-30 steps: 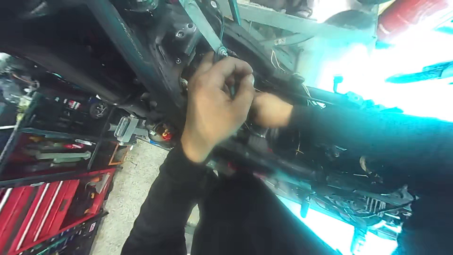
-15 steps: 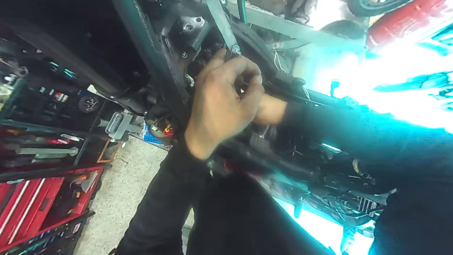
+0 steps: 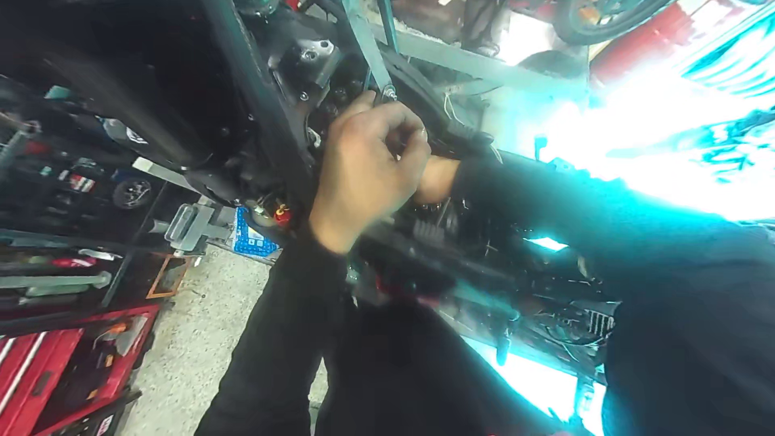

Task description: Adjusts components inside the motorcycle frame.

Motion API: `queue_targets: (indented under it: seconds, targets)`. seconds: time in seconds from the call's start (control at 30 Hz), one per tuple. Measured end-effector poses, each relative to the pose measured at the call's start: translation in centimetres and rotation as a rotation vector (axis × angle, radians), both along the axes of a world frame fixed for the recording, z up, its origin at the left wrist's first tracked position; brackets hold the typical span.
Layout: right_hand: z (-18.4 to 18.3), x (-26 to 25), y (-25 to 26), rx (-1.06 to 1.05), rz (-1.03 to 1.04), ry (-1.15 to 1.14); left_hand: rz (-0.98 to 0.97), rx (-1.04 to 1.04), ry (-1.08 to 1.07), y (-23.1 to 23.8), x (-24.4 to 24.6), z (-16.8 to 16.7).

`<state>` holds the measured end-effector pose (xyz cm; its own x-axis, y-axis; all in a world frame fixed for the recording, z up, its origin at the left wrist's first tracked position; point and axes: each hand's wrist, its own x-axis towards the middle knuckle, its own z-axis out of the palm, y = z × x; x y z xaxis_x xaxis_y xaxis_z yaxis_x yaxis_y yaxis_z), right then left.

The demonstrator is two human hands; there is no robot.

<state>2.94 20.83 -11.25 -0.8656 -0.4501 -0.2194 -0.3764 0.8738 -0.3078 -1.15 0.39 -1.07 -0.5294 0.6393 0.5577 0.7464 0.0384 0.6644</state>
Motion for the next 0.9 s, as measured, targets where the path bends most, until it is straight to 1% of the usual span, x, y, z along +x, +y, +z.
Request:
queue_targets:
  seconds: [0.17,0.3,0.5,0.63,0.77,0.9]
  targets:
    - [0.0,-0.5,-1.0,0.016,-0.176,-0.039,0.008,-0.019,0.01,0.3,-0.3,0.0]
    - [0.1,-0.9,-0.8,0.004,-0.176,-0.053,0.012,-0.008,0.005,0.4,-0.3,0.0]
    - [-0.1,-1.2,-1.5,0.005,-0.345,-0.106,0.04,-0.044,0.004,0.5,-0.3,0.0]
    - [-0.1,-1.6,-1.5,0.0,-0.345,-0.125,0.043,-0.05,-0.006,0.4,-0.5,0.1]
    - [0.0,-1.4,-1.7,-0.004,-0.418,-0.155,0.042,-0.036,-0.01,0.6,-0.4,0.0]
    - [-0.1,-1.6,-1.8,-0.025,-0.444,-0.128,0.05,-0.059,-0.025,0.5,-0.6,0.2]
